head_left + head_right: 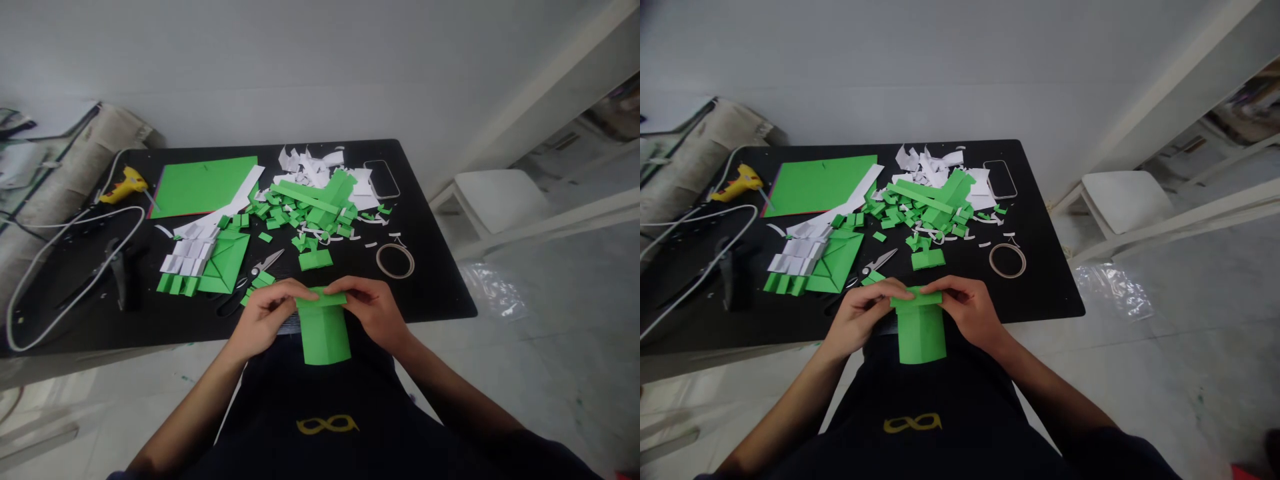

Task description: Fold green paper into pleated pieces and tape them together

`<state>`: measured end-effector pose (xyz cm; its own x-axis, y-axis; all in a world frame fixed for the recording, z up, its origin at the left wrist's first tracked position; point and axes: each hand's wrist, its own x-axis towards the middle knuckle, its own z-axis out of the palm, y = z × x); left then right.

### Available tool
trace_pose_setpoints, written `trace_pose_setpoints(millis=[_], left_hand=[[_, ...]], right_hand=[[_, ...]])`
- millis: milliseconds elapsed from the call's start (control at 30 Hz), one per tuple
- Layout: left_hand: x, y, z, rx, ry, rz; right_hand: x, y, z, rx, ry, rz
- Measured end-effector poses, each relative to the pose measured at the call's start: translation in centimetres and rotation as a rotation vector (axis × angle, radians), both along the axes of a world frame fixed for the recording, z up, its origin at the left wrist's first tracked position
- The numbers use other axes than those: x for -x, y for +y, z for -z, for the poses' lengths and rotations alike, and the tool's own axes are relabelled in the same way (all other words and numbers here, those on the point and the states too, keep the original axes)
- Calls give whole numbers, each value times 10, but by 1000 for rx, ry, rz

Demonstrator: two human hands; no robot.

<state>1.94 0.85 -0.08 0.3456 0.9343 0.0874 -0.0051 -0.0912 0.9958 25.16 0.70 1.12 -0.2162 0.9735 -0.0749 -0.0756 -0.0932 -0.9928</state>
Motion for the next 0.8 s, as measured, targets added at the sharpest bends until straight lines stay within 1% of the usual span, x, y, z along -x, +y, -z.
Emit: trace_pose_setpoints(millis=[100,200,300,400,467,567,667,733,800], left_hand=[[3,1,-4,-40,27,28],[4,1,-9,-98,56,51],[-1,0,-13,-148,128,-4],[-7,-3,-12,-195,189,-61],[-10,-5,-9,-177,206,-125],[-13,-7,-6,-97,168,-212],[-13,-7,-7,-21,138,-174],[-12,-6,-9,4,177,-146],[-12,-6,-10,5,226,-155]], right_hand=[[-4,-2,0,9,-33,-7],[-5,-4,-1,10,-5,-33],[-1,-5,-4,9,-17,-17],[5,-5,-5,16,-47,42],[7,-4,-4,23,-47,70],[7,-4,-1,37,-51,78],[5,-4,-1,32,-61,68],[5,-5,-1,21,-70,78],[6,-6,-1,19,-71,90]])
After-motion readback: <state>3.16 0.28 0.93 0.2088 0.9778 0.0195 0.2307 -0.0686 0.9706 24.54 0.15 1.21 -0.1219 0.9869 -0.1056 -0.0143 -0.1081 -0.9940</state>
